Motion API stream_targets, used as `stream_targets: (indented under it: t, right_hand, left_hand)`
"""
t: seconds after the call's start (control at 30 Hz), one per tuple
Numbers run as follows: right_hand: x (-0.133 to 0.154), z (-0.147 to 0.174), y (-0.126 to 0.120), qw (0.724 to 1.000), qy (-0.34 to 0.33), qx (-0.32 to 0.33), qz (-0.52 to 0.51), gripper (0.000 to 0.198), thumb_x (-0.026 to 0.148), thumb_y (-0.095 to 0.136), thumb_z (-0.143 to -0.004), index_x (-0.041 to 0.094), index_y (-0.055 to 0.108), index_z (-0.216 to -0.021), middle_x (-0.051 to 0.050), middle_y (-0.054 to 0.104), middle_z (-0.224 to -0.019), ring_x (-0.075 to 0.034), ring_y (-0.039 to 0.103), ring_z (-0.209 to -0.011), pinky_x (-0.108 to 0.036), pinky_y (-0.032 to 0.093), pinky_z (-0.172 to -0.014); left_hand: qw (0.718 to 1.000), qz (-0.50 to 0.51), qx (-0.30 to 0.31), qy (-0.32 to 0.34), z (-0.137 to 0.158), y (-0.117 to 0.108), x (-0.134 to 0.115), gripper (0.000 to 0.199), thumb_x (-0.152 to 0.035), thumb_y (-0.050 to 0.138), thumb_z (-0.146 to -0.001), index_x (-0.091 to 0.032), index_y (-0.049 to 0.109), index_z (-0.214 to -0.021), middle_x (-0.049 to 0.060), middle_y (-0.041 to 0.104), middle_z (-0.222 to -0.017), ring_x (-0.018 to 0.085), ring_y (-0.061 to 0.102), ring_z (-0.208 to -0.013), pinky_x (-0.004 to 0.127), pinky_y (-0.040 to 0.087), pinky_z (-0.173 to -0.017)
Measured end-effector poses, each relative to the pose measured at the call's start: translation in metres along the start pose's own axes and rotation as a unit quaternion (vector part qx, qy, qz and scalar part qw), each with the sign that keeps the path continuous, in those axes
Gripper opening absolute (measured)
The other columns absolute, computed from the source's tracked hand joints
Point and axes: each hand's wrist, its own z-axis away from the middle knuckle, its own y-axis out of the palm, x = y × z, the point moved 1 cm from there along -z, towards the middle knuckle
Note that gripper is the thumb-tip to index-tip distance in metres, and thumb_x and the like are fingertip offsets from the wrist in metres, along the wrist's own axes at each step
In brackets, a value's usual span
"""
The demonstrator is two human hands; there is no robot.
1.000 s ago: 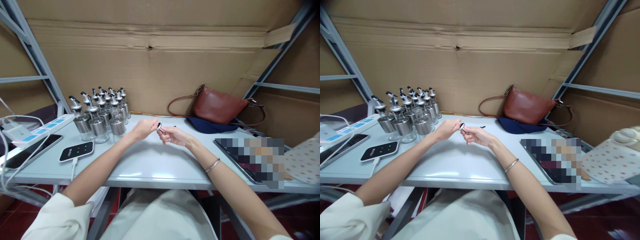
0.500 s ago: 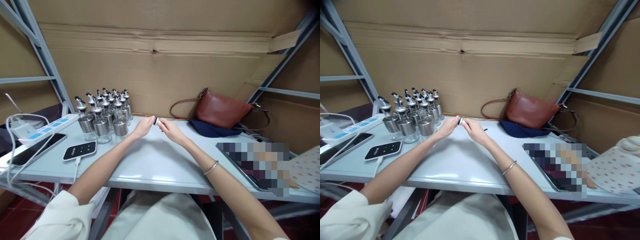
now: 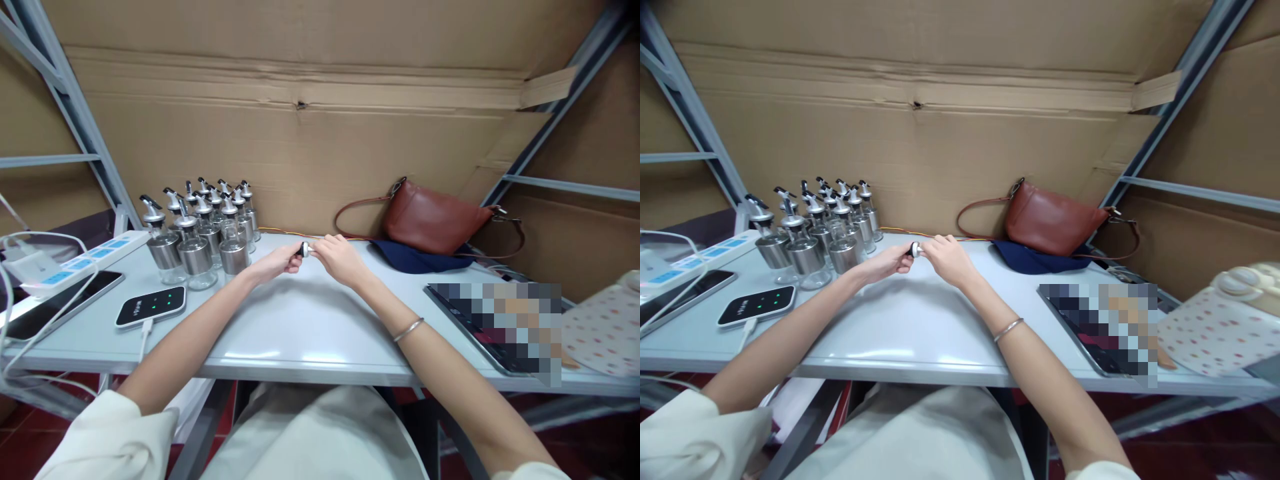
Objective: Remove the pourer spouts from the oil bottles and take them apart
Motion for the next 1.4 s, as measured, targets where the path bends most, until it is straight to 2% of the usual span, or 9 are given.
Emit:
stream_targets:
  t: [0.1, 0.27, 0.53, 0.67, 0.83, 1.1, 1.23, 1.3, 1.4]
  right_hand:
    - [-0.002, 0.0, 0.002, 0.977, 0.094, 0.008, -0.192, 0.023, 0.031, 0.04, -0.094, 0.019, 0.055, -0.08, -0.007, 0.06, -0.078, -0.02, 0.048, -0.074, -0.031, 0.029, -0.069]
    - [-0.004, 0.001, 0.01, 0.82, 0.248, 0.029, -0.515, 0.026, 0.044, 0.05, -0.084, 0.02, 0.051, -0.073, 0.004, 0.037, -0.058, -0.012, 0.032, -0.052, -0.026, 0.024, -0.053]
    - [-0.004, 0.004, 0.013, 0.654, 0.31, 0.147, -0.674, 0.026, 0.041, 0.045, -0.084, 0.02, 0.046, -0.069, 0.011, 0.022, -0.041, -0.007, 0.016, -0.035, -0.028, 0.036, -0.049]
    - [-0.007, 0.005, 0.007, 0.603, 0.317, 0.189, -0.708, 0.027, 0.037, 0.04, -0.088, 0.021, 0.044, -0.067, 0.013, 0.019, -0.038, -0.007, 0.013, -0.031, -0.032, 0.046, -0.062]
    - [-0.003, 0.005, -0.005, 0.582, 0.305, 0.2, -0.727, 0.032, 0.035, 0.033, -0.092, 0.021, 0.041, -0.065, 0.012, 0.02, -0.038, -0.007, 0.015, -0.032, -0.033, 0.047, -0.069]
    - [0.014, -0.001, 0.002, 0.718, 0.232, 0.039, -0.655, 0.038, 0.056, 0.049, -0.084, 0.021, 0.046, -0.071, 0.007, 0.031, -0.052, -0.01, 0.029, -0.046, -0.026, 0.034, -0.055]
    - [0.008, 0.0, -0.004, 0.893, 0.175, -0.048, -0.413, 0.025, 0.042, 0.054, -0.086, 0.02, 0.054, -0.075, 0.002, 0.046, -0.063, -0.013, 0.039, -0.059, -0.025, 0.029, -0.06]
    - [0.004, 0.002, -0.005, 0.954, 0.133, -0.028, -0.268, 0.023, 0.035, 0.048, -0.091, 0.018, 0.059, -0.08, -0.002, 0.053, -0.071, -0.014, 0.044, -0.064, -0.025, 0.031, -0.063]
    - [0.005, 0.006, 0.005, 0.969, 0.101, 0.09, -0.209, 0.022, 0.027, 0.048, -0.09, 0.015, 0.064, -0.08, -0.005, 0.059, -0.076, -0.014, 0.048, -0.065, -0.024, 0.033, -0.063]
  left_hand:
    - [1.0, -0.014, -0.008, 0.018, -0.003, 0.003, 0.004, 0.043, -0.06, 0.04, -0.083, -0.02, 0.037, -0.067, -0.006, 0.029, -0.057, 0.008, 0.032, -0.048, 0.023, 0.034, -0.05]
    - [0.991, -0.11, -0.054, 0.058, -0.005, 0.003, 0.006, 0.036, -0.045, 0.031, -0.091, -0.019, 0.042, -0.068, -0.002, 0.041, -0.06, 0.012, 0.042, -0.057, 0.026, 0.037, -0.06]
    - [0.95, -0.262, -0.103, 0.137, -0.002, -0.001, 0.005, 0.013, -0.027, 0.046, -0.087, -0.019, 0.051, -0.078, 0.001, 0.055, -0.078, 0.017, 0.05, -0.078, 0.029, 0.038, -0.079]
    - [0.903, -0.357, -0.087, 0.222, 0.002, 0.0, 0.001, 0.01, -0.022, 0.045, -0.09, -0.018, 0.053, -0.096, 0.006, 0.058, -0.097, 0.019, 0.053, -0.093, 0.031, 0.04, -0.086]
    - [0.843, -0.43, -0.13, 0.297, 0.005, 0.001, -0.002, 0.015, -0.024, 0.038, -0.095, -0.017, 0.051, -0.1, 0.009, 0.056, -0.104, 0.02, 0.052, -0.099, 0.033, 0.04, -0.089]
    - [0.856, -0.353, -0.283, 0.251, 0.002, 0.007, -0.003, 0.034, -0.041, 0.026, -0.098, -0.02, 0.047, -0.083, 0.004, 0.051, -0.086, 0.016, 0.051, -0.08, 0.026, 0.039, -0.076]
    - [0.899, -0.273, -0.321, 0.121, -0.005, -0.008, 0.002, 0.049, -0.041, 0.01, -0.098, -0.02, 0.043, -0.069, 0.001, 0.049, -0.064, 0.015, 0.051, -0.063, 0.026, 0.039, -0.066]
    - [0.911, -0.274, -0.303, 0.064, -0.01, -0.017, 0.007, 0.044, -0.037, 0.015, -0.098, -0.018, 0.046, -0.074, 0.0, 0.051, -0.063, 0.014, 0.052, -0.058, 0.025, 0.04, -0.062]
    - [0.91, -0.326, -0.251, 0.054, -0.017, -0.023, 0.011, 0.009, -0.023, 0.046, -0.087, -0.016, 0.051, -0.087, 0.002, 0.058, -0.082, 0.013, 0.057, -0.066, 0.025, 0.043, -0.067]
